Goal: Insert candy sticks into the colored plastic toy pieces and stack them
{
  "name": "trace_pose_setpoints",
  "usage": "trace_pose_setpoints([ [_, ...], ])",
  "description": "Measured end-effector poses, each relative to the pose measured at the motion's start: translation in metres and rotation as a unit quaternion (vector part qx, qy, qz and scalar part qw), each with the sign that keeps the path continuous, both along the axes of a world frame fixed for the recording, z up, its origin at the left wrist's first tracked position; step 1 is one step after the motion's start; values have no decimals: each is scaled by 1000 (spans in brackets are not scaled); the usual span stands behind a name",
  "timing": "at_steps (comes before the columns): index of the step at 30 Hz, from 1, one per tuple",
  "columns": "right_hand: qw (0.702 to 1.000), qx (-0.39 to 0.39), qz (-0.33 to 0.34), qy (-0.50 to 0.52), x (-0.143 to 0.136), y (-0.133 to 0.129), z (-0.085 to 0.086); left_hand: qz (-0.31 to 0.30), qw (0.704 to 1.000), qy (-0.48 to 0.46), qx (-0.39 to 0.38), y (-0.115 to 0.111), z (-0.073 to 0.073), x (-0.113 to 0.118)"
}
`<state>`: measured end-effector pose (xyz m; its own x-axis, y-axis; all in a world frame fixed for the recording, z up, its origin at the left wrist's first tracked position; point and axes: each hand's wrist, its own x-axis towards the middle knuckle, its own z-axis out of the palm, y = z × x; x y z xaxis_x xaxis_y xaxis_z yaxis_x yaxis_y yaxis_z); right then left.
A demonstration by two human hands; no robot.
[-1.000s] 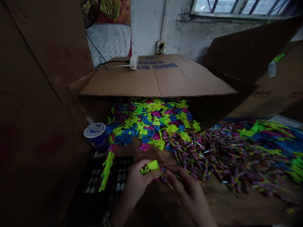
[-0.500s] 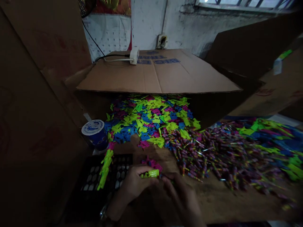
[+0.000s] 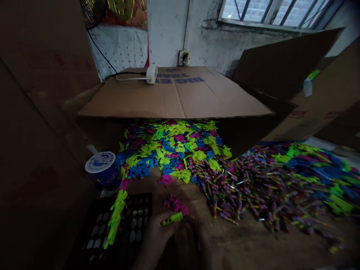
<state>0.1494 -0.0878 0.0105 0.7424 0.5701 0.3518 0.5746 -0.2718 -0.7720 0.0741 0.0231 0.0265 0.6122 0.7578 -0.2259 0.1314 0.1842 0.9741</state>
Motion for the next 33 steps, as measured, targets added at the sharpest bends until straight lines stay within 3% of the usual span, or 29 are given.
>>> trace_pose_setpoints([
  [2, 1000, -4, -19, -17, -2, -1, -6, 9, 1000, -13, 9, -1, -2, 1],
  [4, 1000, 9, 5, -4, 0, -4, -4, -13, 999, -20, 33, 0, 2, -3],
  [8, 991, 31, 111, 70, 16, -5, 17, -74, 995, -29, 57, 4, 13, -12],
  [11, 973, 36, 183, 139, 25, -6, 26, -73, 995, -26, 59, 4, 14, -13],
  [18, 994, 28, 20, 103, 1, -15, 8, -85, 982, -49, 163, -5, 19, -8],
  [24, 982, 48, 93, 156, 13, -13, 22, -122, 974, -21, 189, -1, 31, -15],
  [29, 972, 47, 117, 200, 26, -8, 20, -86, 978, -21, 188, -7, 16, -6],
  [33, 978, 52, 64, 190, 13, -16, 15, -45, 986, -39, 158, -17, 11, -4],
])
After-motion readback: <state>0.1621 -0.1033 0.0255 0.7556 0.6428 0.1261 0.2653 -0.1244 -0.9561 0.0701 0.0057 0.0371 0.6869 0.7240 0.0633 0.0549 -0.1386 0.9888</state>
